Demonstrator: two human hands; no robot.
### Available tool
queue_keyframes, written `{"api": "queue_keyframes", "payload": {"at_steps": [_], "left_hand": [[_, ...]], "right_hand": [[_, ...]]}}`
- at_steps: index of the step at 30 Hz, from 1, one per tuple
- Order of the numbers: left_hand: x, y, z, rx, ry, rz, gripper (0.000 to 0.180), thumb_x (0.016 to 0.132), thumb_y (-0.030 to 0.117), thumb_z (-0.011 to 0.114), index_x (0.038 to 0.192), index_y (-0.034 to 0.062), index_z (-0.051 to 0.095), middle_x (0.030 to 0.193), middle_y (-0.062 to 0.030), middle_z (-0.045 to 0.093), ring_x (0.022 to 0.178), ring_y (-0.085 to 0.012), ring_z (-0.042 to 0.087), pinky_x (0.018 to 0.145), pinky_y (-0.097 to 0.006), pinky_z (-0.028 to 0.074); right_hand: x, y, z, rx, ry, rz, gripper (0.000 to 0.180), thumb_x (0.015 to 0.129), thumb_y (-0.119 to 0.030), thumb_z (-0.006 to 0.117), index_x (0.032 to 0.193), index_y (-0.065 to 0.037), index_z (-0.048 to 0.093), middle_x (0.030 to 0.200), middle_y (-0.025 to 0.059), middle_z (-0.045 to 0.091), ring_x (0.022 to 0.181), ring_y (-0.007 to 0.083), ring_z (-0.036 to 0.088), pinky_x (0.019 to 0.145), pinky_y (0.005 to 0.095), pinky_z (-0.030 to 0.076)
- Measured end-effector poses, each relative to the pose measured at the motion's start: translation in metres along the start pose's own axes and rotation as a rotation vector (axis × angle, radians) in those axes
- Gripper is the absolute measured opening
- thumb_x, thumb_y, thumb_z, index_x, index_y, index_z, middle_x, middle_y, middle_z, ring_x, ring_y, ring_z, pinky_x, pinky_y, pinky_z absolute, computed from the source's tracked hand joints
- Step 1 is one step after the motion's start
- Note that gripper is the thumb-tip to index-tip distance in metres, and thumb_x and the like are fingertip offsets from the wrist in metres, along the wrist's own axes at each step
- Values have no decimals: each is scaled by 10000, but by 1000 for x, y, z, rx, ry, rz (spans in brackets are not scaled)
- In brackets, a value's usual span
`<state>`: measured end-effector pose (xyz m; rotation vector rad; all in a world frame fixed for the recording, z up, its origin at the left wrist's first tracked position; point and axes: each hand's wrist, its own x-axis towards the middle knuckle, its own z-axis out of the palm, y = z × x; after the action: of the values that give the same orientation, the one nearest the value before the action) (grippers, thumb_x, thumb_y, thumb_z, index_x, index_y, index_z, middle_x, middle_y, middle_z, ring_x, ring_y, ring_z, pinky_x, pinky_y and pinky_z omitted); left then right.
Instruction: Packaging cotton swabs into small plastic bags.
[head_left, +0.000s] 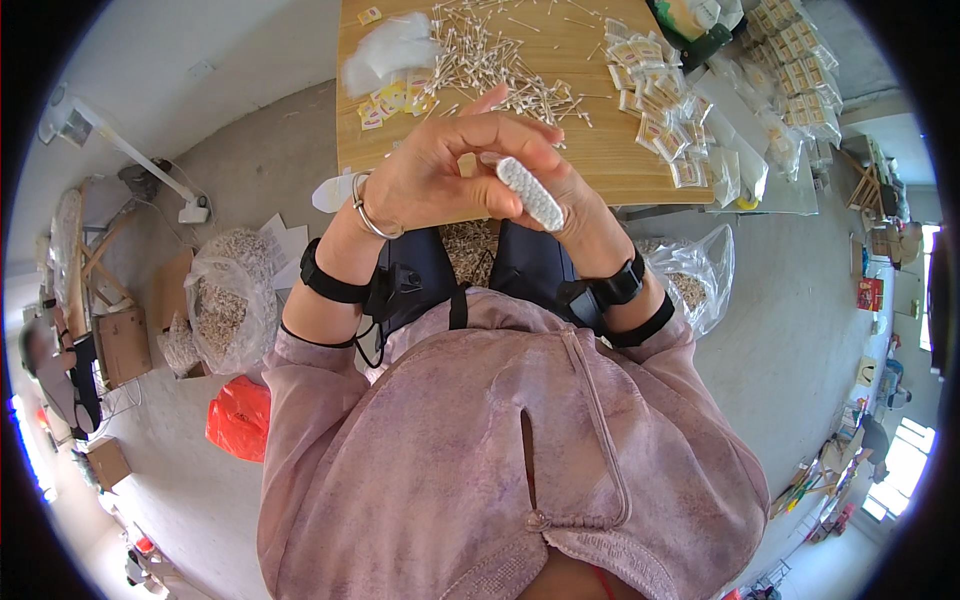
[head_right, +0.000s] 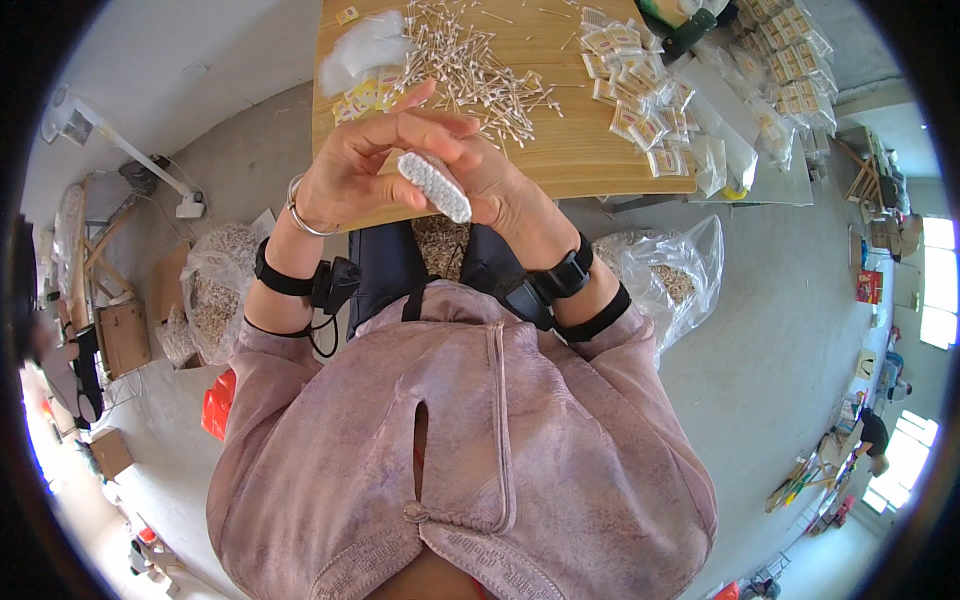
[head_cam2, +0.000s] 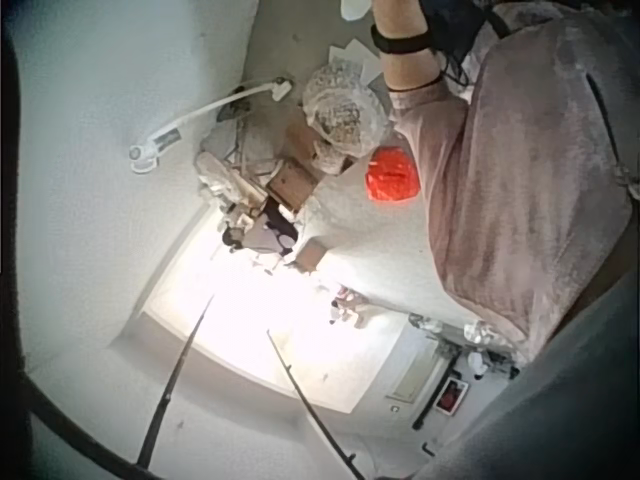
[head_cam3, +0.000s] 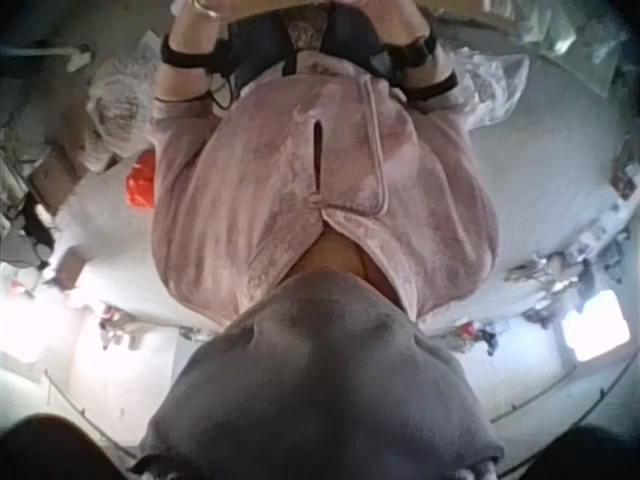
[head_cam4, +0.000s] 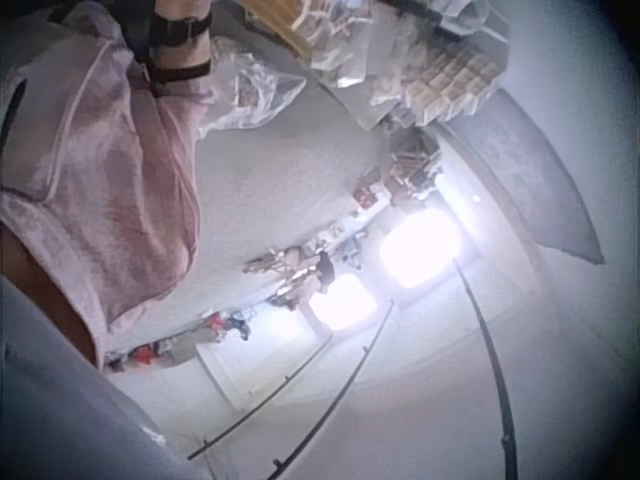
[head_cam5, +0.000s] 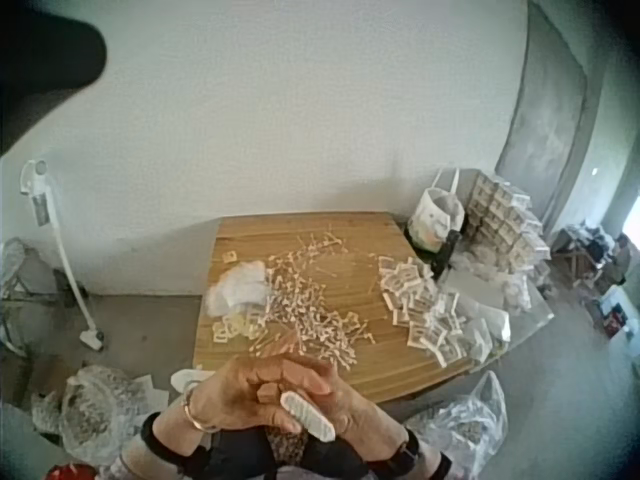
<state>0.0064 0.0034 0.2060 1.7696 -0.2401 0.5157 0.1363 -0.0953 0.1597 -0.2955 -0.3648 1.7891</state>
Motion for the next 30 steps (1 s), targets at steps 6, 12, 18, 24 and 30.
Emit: {"api": "queue_keyframes", "payload": {"at_steps": [6, 12, 18, 24, 30], "left_hand": [[3, 0, 4, 150, -14, 44, 332, 574, 181, 842, 849, 171, 657, 870, 62, 697, 1091, -156, 578, 1124, -461, 18], [3, 0, 3, 83, -50, 49, 270, 580, 162, 835, 780, 177, 655, 798, 70, 696, 1090, -159, 580, 1118, -473, 7], [6, 3, 11, 169, 23, -37, 284, 571, 256, 845, 795, 204, 678, 795, 81, 694, 1062, -158, 598, 1109, -502, 2], [7, 0, 10, 268, -51, 55, 240, 574, 296, 841, 745, 222, 690, 787, 102, 689, 1035, -145, 609, 1109, -513, 2], [7, 2, 12, 282, -50, 24, 200, 593, 279, 833, 720, 232, 687, 779, 116, 685, 1028, -134, 610, 1113, -516, -14]], "right_hand": [[3, 3, -8, -10, -39, -48, 283, 940, -232, 487, 1069, 11, 553, 915, 125, 642, 763, 200, 666, 587, 283, 591], [3, 5, -7, 13, 91, 7, 301, 957, -250, 447, 1080, 5, 551, 932, 133, 641, 769, 201, 665, 586, 286, 594], [-5, 9, 6, -316, -17, -235, 233, 931, -191, 507, 1030, 10, 571, 927, 107, 630, 773, 171, 641, 612, 251, 565], [-3, 1, -1, -51, -106, -20, 128, 911, -131, 542, 972, -33, 598, 894, 29, 617, 738, 103, 598, 617, 210, 527], [17, -3, -8, 388, 698, 330, 229, 924, -135, 511, 1071, 36, 555, 992, 171, 623, 851, 228, 649, 669, 294, 588]]}}
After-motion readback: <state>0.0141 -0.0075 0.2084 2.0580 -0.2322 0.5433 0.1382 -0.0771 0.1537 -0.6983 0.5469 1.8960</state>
